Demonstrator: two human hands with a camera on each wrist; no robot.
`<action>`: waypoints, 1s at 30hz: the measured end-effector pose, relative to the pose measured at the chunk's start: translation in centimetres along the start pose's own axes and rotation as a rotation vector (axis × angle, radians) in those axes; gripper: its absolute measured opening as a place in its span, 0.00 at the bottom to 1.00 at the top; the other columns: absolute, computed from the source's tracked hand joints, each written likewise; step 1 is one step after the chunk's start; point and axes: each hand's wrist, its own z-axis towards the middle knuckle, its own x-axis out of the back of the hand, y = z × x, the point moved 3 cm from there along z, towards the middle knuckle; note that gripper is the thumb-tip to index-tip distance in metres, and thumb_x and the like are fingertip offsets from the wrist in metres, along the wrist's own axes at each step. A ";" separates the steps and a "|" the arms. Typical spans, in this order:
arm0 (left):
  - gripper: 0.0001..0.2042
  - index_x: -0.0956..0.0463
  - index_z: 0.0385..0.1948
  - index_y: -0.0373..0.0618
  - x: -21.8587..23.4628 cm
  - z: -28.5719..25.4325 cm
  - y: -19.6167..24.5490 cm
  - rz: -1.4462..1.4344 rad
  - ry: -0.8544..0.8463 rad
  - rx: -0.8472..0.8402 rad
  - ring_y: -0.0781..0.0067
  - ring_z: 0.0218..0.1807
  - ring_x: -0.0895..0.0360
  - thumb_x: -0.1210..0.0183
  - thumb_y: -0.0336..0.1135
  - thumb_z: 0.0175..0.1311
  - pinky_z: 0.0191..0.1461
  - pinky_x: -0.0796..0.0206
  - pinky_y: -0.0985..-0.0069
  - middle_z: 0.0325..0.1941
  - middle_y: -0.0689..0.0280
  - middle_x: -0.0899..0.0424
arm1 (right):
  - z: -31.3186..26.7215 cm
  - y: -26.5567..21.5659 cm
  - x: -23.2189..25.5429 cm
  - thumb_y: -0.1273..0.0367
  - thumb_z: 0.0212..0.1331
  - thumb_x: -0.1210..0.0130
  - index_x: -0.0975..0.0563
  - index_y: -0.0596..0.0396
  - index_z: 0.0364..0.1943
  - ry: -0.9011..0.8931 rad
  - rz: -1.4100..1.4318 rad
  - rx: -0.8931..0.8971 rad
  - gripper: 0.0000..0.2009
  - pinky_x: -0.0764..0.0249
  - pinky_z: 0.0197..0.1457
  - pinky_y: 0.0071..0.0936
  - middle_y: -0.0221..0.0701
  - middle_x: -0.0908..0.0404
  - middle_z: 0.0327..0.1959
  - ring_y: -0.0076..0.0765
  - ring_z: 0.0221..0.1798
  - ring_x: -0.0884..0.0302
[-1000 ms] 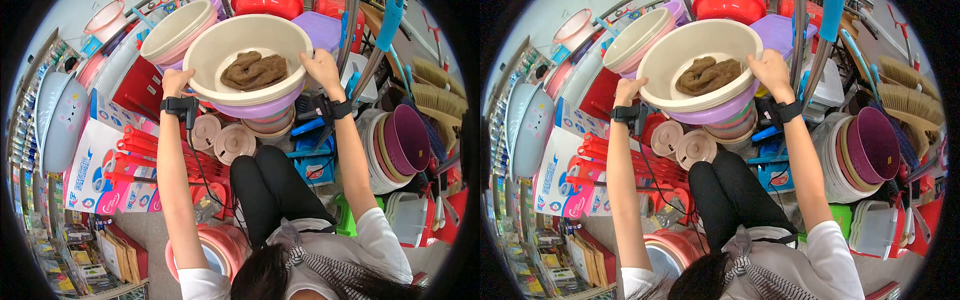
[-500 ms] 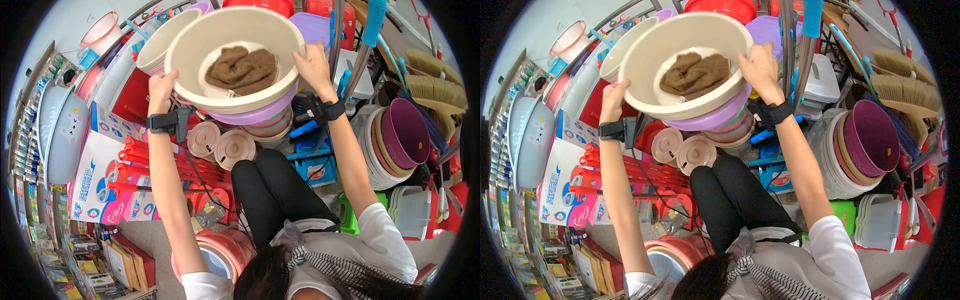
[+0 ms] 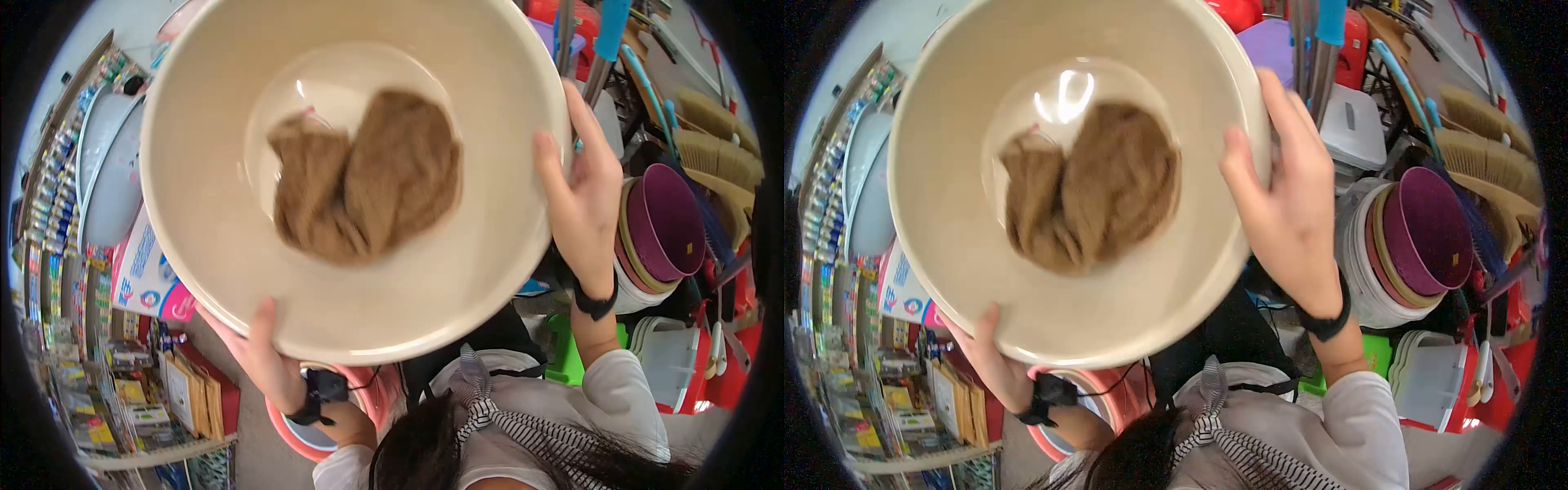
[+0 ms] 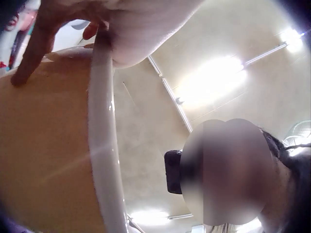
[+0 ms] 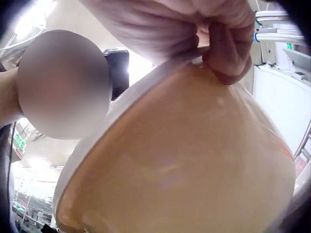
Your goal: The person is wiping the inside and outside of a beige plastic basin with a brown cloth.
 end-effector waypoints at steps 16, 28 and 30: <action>0.36 0.49 0.67 0.39 8.7 -17.8 -8.5 0.249 0.221 0.496 0.66 0.55 0.29 0.48 0.16 0.51 0.57 0.34 0.73 0.57 0.57 0.31 | -18.1 5.1 6.3 0.78 0.61 0.47 0.34 0.69 0.61 -0.384 0.052 -0.599 0.23 0.32 0.53 0.19 0.34 0.26 0.51 0.23 0.49 0.29; 0.19 0.40 0.52 0.36 6.0 -16.3 -14.2 0.490 0.011 0.345 0.70 0.52 0.31 0.50 0.18 0.59 0.61 0.43 0.74 0.48 0.59 0.30 | -11.5 -0.2 -0.5 0.72 0.55 0.41 0.30 0.57 0.61 -0.927 -0.223 -0.132 0.26 0.35 0.59 0.34 0.42 0.30 0.50 0.47 0.54 0.32; 0.19 0.40 0.53 0.36 5.7 -15.9 -14.9 0.457 0.010 0.380 0.68 0.53 0.30 0.50 0.18 0.59 0.61 0.43 0.73 0.49 0.58 0.29 | -13.5 -0.3 -4.0 0.70 0.56 0.42 0.35 0.55 0.65 -1.044 -0.145 -0.023 0.30 0.35 0.61 0.39 0.44 0.34 0.56 0.50 0.58 0.35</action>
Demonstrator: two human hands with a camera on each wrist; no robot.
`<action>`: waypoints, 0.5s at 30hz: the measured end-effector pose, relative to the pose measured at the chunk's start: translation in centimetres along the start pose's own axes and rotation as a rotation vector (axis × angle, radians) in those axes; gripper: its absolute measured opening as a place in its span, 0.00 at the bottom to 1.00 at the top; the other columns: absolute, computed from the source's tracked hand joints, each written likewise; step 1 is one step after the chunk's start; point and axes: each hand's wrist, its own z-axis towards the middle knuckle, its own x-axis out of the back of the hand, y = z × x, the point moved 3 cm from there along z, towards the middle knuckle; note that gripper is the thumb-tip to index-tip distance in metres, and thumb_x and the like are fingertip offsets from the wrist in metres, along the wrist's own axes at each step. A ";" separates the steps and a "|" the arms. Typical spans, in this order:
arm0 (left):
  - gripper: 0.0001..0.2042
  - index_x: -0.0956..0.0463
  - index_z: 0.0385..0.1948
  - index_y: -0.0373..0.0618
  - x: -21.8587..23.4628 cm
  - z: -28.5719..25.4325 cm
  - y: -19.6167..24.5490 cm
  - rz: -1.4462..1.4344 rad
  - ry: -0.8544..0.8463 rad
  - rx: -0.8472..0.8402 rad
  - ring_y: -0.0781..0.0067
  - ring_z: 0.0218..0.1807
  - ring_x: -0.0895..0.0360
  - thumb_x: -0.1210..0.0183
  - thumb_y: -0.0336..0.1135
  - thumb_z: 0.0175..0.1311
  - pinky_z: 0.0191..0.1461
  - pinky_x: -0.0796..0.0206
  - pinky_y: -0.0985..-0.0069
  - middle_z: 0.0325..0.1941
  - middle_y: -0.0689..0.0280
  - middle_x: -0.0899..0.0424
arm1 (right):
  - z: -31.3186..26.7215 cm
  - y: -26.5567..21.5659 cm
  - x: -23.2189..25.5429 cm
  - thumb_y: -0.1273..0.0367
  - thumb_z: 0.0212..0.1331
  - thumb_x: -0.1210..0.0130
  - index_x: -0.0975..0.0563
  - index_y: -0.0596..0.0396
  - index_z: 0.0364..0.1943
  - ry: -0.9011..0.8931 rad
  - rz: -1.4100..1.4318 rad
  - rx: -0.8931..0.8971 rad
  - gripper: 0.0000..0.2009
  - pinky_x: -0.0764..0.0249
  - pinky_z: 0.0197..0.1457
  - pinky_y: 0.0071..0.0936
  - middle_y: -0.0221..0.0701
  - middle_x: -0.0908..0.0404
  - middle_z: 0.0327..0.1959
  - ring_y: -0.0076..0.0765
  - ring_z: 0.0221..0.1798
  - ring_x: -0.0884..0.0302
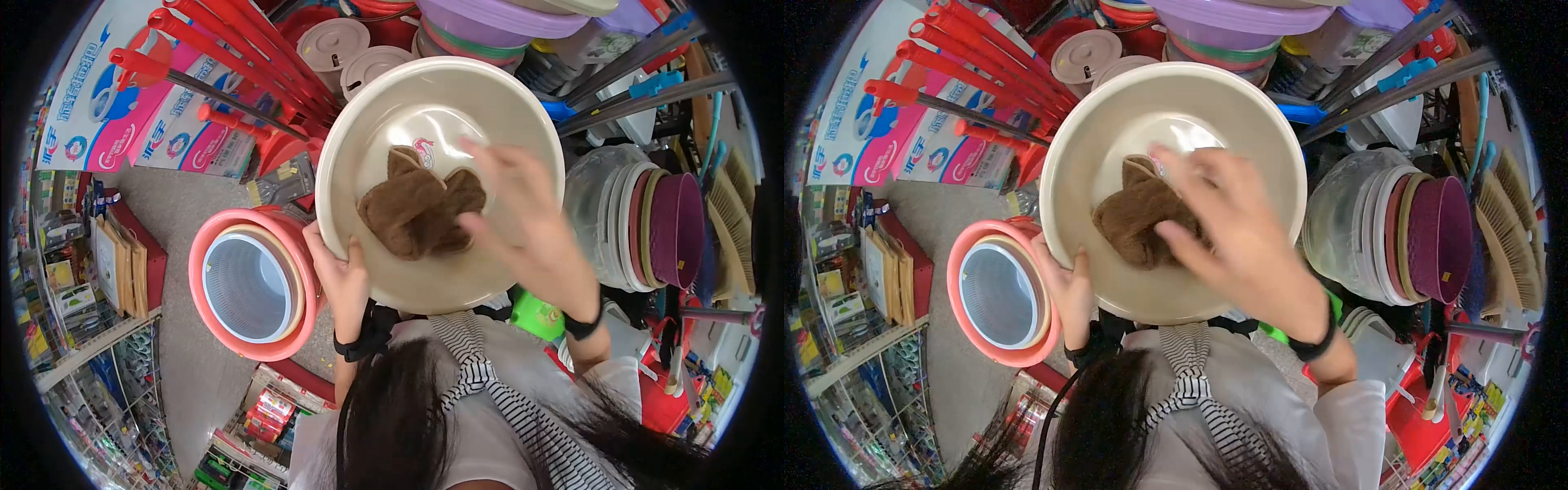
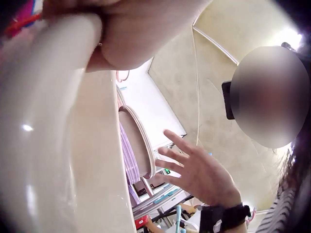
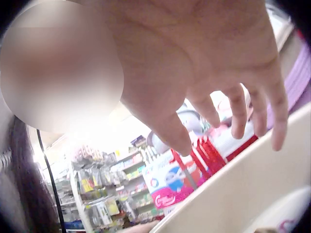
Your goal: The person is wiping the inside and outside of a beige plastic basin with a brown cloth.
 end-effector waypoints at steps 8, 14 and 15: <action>0.22 0.43 0.59 0.35 0.6 1.3 -0.4 0.255 -0.115 0.044 0.48 0.53 0.23 0.49 0.27 0.66 0.55 0.33 0.61 0.51 0.43 0.24 | -0.3 5.0 -13.7 0.60 0.50 0.36 0.44 0.43 0.68 -0.516 -0.057 -0.351 0.40 0.41 0.59 0.76 0.50 0.52 0.69 0.79 0.66 0.54; 0.23 0.45 0.61 0.35 0.1 1.5 -1.6 0.440 -0.049 0.007 0.41 0.49 0.22 0.49 0.32 0.69 0.48 0.31 0.59 0.48 0.38 0.23 | -1.6 6.4 -20.5 0.61 0.46 0.35 0.35 0.38 0.64 -0.323 -0.452 -0.129 0.36 0.43 0.60 0.76 0.52 0.52 0.70 0.80 0.68 0.56; 0.23 0.45 0.62 0.35 0.1 1.4 -1.5 0.453 -0.031 -0.007 0.40 0.49 0.22 0.49 0.33 0.69 0.46 0.30 0.58 0.47 0.38 0.23 | -1.5 6.3 -20.5 0.62 0.48 0.38 0.30 0.36 0.61 -0.271 -0.503 -0.081 0.31 0.39 0.59 0.71 0.50 0.49 0.69 0.75 0.68 0.52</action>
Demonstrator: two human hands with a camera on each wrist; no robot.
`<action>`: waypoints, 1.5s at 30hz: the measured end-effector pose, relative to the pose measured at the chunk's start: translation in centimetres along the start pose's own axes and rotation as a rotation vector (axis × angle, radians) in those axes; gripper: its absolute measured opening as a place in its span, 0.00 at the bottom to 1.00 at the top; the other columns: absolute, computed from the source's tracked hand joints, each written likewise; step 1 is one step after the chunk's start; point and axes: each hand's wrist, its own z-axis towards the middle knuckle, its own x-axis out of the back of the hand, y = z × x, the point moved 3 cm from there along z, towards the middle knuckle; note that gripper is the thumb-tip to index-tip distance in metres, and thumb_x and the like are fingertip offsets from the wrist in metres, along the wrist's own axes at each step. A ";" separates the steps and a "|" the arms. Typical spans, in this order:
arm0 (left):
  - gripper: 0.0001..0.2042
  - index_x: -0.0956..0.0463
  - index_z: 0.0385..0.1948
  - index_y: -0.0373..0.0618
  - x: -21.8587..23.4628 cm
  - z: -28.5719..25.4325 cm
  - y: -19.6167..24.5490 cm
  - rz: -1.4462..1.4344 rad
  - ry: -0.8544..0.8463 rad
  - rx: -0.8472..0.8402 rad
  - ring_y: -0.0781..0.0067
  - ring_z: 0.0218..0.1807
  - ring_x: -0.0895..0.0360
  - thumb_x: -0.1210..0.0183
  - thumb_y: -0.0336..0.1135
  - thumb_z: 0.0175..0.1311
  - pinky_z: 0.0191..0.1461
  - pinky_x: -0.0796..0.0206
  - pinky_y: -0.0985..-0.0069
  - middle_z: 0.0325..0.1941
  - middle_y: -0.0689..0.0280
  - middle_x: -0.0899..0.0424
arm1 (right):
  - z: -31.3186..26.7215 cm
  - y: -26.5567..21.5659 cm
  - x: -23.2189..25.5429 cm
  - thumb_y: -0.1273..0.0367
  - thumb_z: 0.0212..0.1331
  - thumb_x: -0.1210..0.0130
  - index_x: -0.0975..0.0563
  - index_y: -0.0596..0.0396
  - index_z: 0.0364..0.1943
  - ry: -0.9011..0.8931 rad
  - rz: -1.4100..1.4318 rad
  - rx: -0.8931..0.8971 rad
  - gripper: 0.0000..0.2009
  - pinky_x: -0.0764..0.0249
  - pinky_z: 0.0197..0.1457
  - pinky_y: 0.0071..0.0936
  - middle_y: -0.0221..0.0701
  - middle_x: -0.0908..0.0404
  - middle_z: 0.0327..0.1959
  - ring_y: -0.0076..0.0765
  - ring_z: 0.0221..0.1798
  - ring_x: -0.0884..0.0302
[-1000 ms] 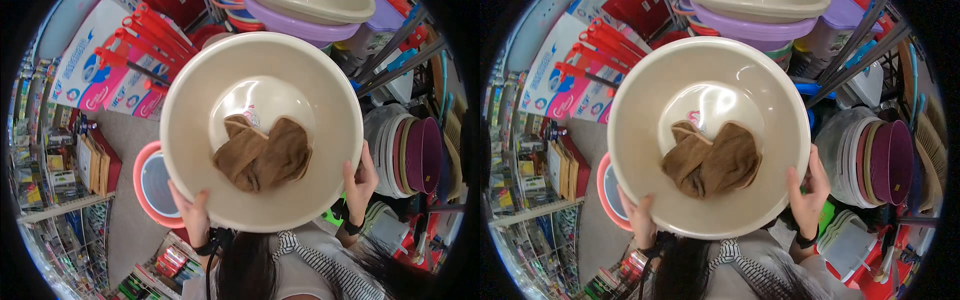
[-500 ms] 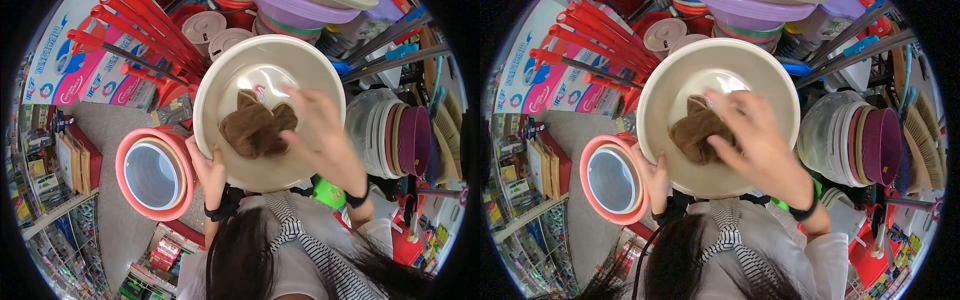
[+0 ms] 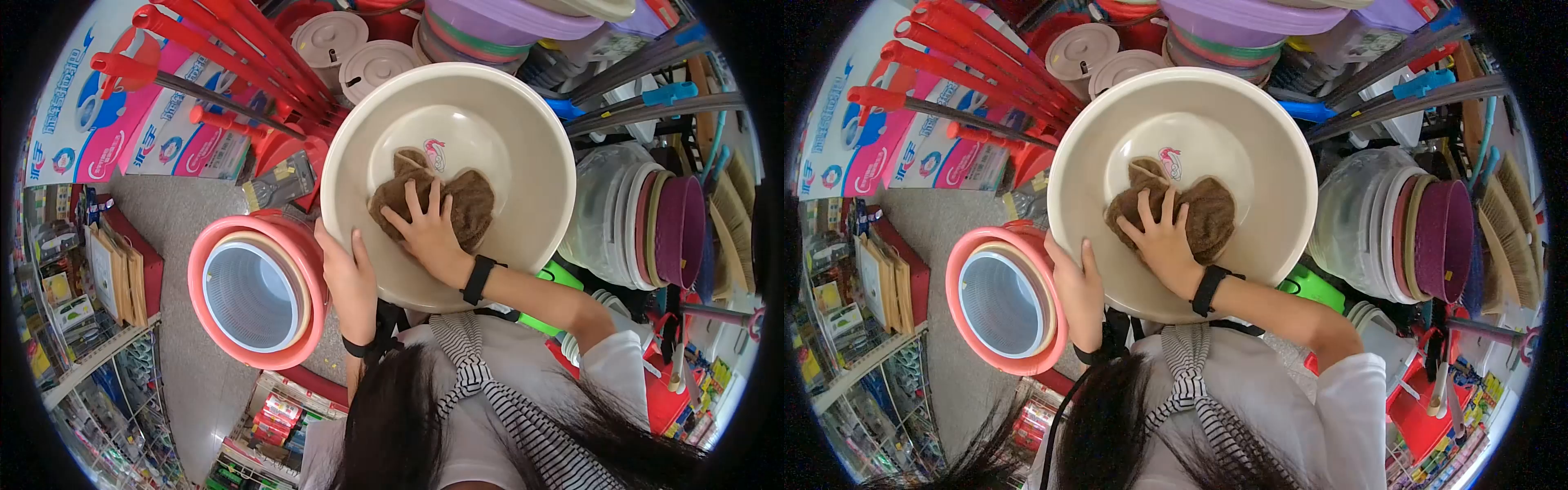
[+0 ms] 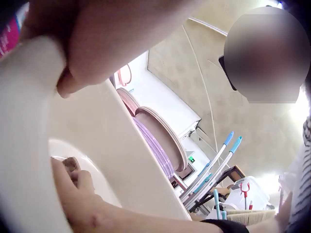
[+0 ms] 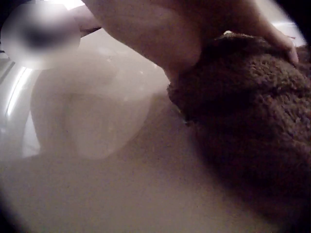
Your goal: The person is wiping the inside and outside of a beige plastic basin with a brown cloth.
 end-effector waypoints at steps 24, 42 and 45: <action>0.23 0.42 0.58 0.35 0.0 -1.3 -0.9 -0.393 -0.127 0.040 0.67 0.54 0.27 0.42 0.29 0.65 0.57 0.35 0.70 0.51 0.52 0.25 | 6.8 5.2 4.1 0.62 0.53 0.40 0.29 0.45 0.60 0.314 0.123 -0.187 0.27 0.38 0.53 0.54 0.51 0.39 0.54 0.62 0.51 0.41; 0.20 0.38 0.57 0.33 1.1 -0.5 5.6 -0.438 -0.043 0.083 0.70 0.53 0.29 0.48 0.24 0.63 0.60 0.39 0.74 0.51 0.57 0.26 | 7.3 7.5 6.9 0.71 0.46 0.37 0.28 0.41 0.57 0.291 0.218 0.013 0.28 0.26 0.40 0.43 0.44 0.34 0.48 0.54 0.44 0.31; 0.19 0.37 0.56 0.33 0.9 -0.6 6.5 -0.465 -0.036 0.089 0.71 0.53 0.29 0.48 0.24 0.63 0.60 0.39 0.74 0.51 0.57 0.26 | 6.6 5.7 6.8 0.68 0.47 0.36 0.26 0.43 0.55 0.241 0.241 0.136 0.26 0.26 0.38 0.42 0.45 0.34 0.48 0.51 0.40 0.29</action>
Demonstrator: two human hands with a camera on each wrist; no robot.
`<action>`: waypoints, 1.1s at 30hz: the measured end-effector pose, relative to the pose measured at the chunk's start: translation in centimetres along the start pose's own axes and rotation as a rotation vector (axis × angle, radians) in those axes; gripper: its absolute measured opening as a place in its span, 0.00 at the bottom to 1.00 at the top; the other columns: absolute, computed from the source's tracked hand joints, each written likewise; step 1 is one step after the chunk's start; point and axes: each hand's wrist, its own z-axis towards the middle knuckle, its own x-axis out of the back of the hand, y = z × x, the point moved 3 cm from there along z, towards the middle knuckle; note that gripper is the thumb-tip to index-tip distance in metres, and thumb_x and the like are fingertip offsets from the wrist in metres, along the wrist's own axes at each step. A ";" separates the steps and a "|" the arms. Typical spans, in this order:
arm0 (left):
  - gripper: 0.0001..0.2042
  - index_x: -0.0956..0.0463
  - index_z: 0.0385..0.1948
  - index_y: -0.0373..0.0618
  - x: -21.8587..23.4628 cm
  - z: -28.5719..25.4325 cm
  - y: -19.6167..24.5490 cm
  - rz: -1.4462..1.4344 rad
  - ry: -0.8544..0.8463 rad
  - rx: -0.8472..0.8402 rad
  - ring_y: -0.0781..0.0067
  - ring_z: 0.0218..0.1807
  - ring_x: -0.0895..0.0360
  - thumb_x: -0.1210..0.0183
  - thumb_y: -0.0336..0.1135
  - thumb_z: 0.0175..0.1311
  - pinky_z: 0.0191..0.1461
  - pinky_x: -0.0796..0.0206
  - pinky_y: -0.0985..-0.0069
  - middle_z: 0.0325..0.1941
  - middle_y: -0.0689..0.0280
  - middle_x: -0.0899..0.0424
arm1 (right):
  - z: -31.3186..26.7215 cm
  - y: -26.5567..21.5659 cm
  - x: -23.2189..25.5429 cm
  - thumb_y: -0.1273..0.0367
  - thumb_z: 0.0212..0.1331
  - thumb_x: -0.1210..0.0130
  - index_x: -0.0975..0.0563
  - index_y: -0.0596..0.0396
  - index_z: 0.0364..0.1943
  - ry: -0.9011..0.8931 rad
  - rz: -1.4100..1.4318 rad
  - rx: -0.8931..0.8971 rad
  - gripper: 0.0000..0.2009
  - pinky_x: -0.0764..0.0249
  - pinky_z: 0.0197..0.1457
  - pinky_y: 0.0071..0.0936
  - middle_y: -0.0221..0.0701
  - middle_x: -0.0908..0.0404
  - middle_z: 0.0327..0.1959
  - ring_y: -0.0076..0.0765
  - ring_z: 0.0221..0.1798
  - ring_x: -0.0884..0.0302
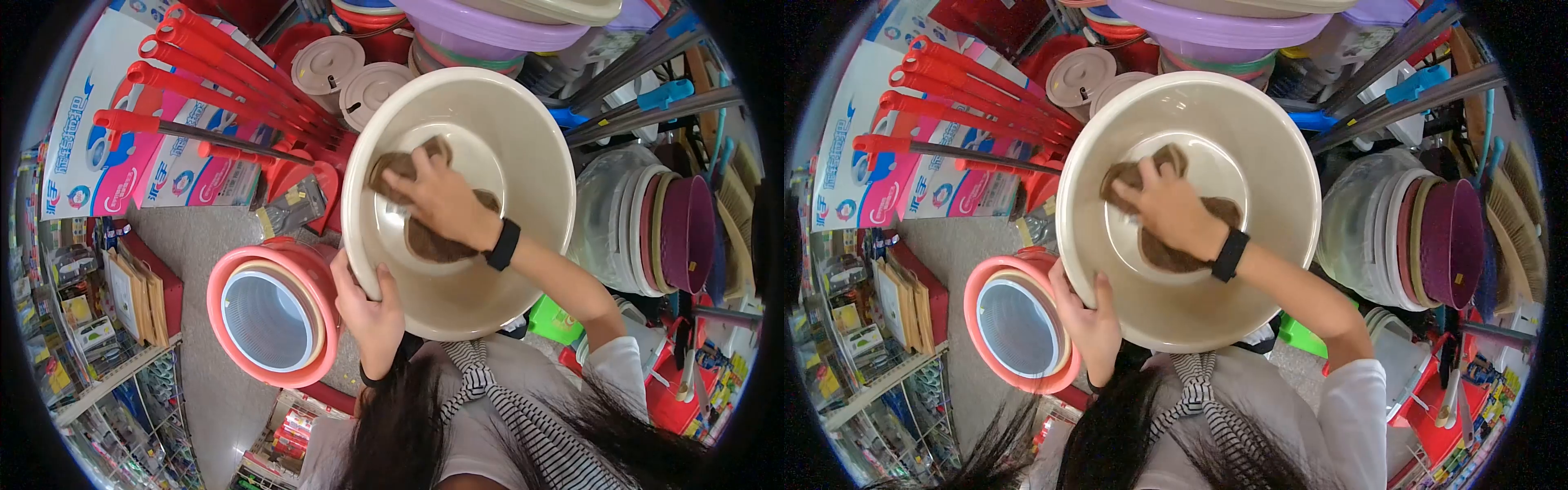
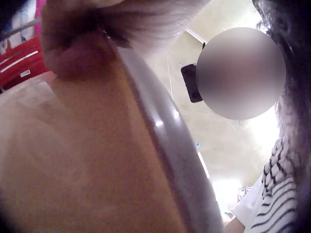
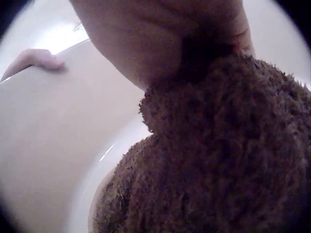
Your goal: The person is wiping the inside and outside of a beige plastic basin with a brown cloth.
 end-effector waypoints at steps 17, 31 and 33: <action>0.22 0.39 0.60 0.30 0.8 0.2 -0.4 0.029 -0.020 -0.034 0.69 0.54 0.26 0.49 0.22 0.63 0.60 0.38 0.74 0.54 0.55 0.25 | 0.4 2.9 0.4 0.63 0.47 0.35 0.28 0.45 0.59 0.053 -0.235 -0.165 0.30 0.26 0.34 0.38 0.45 0.29 0.43 0.48 0.35 0.24; 0.22 0.40 0.60 0.30 0.8 0.6 0.0 0.098 -0.044 -0.086 0.69 0.51 0.23 0.49 0.21 0.64 0.56 0.33 0.74 0.51 0.52 0.22 | 0.8 3.3 1.3 0.63 0.49 0.39 0.32 0.44 0.63 -0.076 -0.123 -0.323 0.31 0.28 0.42 0.46 0.48 0.28 0.40 0.54 0.34 0.23; 0.22 0.40 0.60 0.30 0.7 0.7 0.1 0.108 -0.038 -0.094 0.69 0.50 0.22 0.49 0.21 0.63 0.56 0.33 0.74 0.50 0.52 0.21 | 0.6 4.5 1.6 0.62 0.46 0.37 0.34 0.44 0.61 -0.026 -0.208 -0.343 0.33 0.26 0.31 0.40 0.48 0.27 0.37 0.50 0.28 0.21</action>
